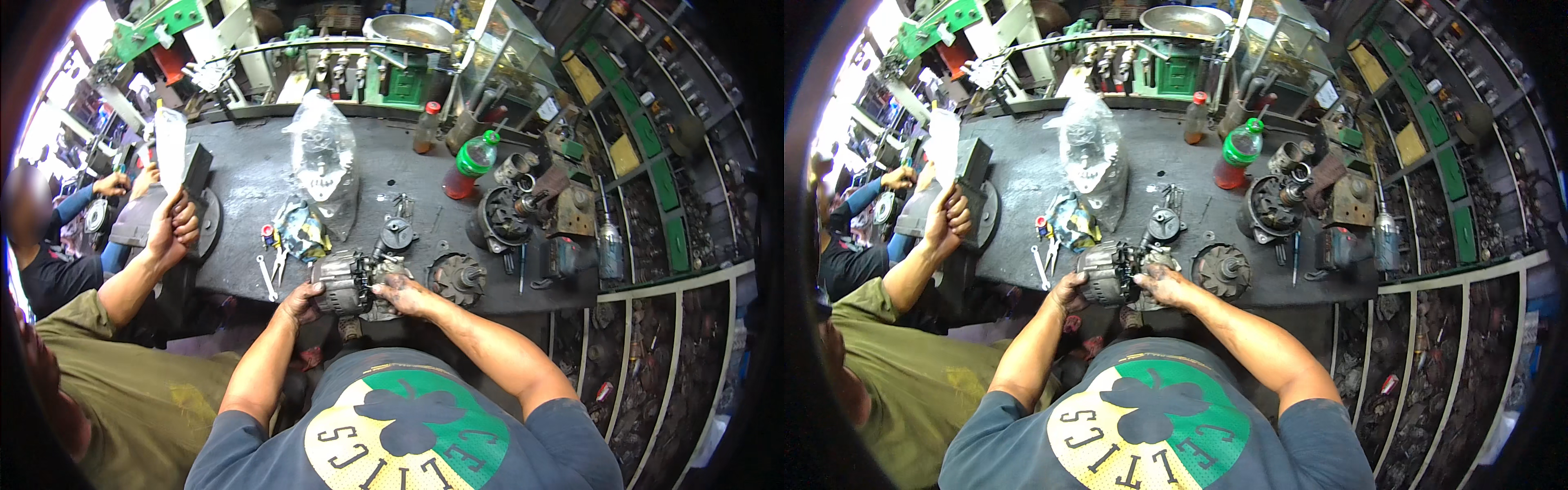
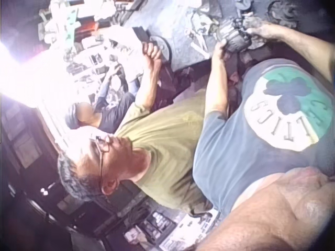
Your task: The person assembles a mechanical component on a workbench, inserting small cylindrical parts into a circular housing and using a marker to apply marks. A second person stands nearby and occasionally hands over parts or points at the assembly.
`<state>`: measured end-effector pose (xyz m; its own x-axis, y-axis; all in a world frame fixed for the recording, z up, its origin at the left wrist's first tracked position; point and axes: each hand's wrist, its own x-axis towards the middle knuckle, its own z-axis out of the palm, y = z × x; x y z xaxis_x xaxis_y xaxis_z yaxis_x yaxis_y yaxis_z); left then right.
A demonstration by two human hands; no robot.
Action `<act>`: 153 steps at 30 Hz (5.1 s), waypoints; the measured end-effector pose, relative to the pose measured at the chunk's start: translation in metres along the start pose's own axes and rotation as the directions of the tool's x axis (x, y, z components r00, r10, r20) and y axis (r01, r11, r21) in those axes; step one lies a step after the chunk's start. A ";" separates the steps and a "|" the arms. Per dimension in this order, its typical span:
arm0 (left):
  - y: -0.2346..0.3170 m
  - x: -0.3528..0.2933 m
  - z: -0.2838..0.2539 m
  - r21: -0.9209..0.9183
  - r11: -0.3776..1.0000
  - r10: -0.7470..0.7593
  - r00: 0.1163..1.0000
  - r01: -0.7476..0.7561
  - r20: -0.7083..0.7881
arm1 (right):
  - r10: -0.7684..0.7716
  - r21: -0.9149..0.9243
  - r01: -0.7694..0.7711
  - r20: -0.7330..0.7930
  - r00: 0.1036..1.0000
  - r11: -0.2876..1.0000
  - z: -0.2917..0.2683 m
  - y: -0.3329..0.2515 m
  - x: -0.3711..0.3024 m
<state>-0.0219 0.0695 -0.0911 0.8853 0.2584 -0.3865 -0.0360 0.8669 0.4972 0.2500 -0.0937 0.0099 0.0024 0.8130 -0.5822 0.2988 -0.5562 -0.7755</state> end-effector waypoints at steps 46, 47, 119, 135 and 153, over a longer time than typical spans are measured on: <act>-0.004 0.000 0.023 0.067 0.996 0.064 0.997 -0.061 -0.041 | -0.300 -0.030 0.298 -0.086 0.950 0.954 -0.010 0.020 0.026; -0.003 0.000 0.026 0.060 0.996 0.064 0.997 -0.062 -0.041 | -0.109 0.330 0.099 0.009 0.994 0.939 -0.005 0.022 0.024; -0.053 0.032 0.335 0.976 0.161 0.560 0.828 -0.146 0.031 | -0.354 0.111 0.442 -0.445 0.823 0.890 -0.157 0.042 -0.188; -0.075 0.055 0.297 0.958 0.253 0.479 0.878 -0.137 -0.001 | -0.241 0.353 0.391 -0.399 0.884 0.850 -0.138 0.081 -0.151; -0.082 0.057 0.290 0.979 0.188 0.476 0.879 -0.074 -0.025 | -0.134 0.209 0.259 -0.475 0.870 0.943 -0.129 0.129 -0.128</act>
<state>0.1664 -0.1104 0.0716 0.7498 0.6502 -0.1225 0.3818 -0.2740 0.8827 0.4110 -0.2470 0.0158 0.4157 0.8632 -0.2866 0.0833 -0.3499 -0.9331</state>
